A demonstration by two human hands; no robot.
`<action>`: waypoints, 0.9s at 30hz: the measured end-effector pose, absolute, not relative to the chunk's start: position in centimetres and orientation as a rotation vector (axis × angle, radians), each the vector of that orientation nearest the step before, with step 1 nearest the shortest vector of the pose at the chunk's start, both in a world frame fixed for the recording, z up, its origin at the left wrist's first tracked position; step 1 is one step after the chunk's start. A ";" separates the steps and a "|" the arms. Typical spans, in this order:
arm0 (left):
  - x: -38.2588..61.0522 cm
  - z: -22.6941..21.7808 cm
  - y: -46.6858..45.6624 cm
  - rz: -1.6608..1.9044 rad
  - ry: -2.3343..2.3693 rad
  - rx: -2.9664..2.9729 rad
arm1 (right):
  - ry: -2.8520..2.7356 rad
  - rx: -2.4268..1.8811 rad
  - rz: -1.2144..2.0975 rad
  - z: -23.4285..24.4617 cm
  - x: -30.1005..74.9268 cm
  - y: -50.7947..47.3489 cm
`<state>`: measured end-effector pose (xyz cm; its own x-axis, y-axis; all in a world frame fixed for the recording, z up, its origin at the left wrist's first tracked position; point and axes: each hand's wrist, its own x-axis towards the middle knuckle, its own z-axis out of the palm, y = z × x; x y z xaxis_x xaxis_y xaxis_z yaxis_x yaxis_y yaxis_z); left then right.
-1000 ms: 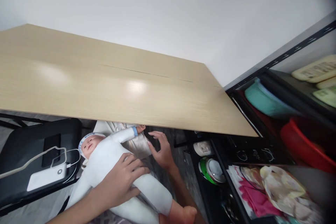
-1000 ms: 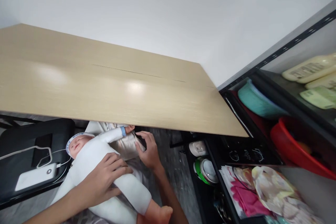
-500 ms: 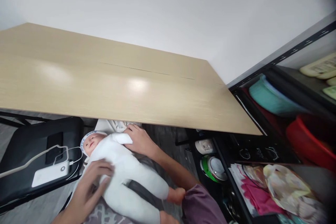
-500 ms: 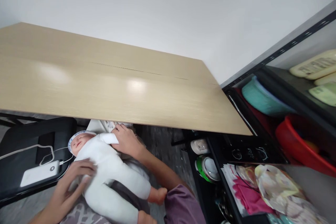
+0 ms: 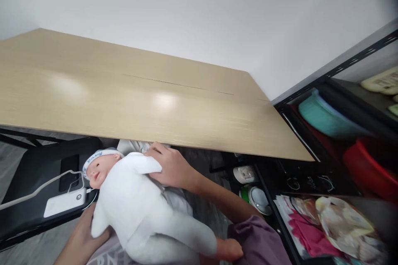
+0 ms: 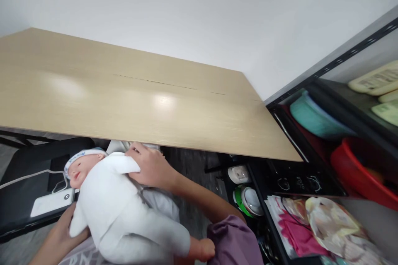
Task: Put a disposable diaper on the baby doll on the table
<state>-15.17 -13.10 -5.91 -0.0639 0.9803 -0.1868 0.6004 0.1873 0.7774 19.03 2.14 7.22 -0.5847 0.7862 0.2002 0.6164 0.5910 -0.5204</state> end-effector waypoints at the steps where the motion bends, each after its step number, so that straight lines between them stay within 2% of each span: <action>1: -15.1 -5.0 -12.9 0.698 1.750 1.531 | -2.366 -1.109 0.554 8.2 20.0 1.5; 7: -13.9 1.9 -8.0 0.606 1.609 1.761 | -2.076 -1.305 0.373 11.9 26.7 -2.5; 13: -7.8 7.9 3.8 0.523 1.449 2.079 | -1.833 -1.732 0.328 8.9 32.4 -1.1; 19: -3.3 7.9 13.2 0.401 1.365 2.296 | -1.793 -1.909 0.204 5.6 36.1 3.3; 27: -4.4 6.7 17.4 0.435 1.570 2.508 | -1.767 -1.811 0.080 1.6 36.6 7.2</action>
<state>-4.39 17.36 6.72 0.4098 0.8973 0.1638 0.8538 -0.4406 0.2775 36.55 7.23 1.58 0.1116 0.9266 0.3591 0.8906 0.0670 -0.4499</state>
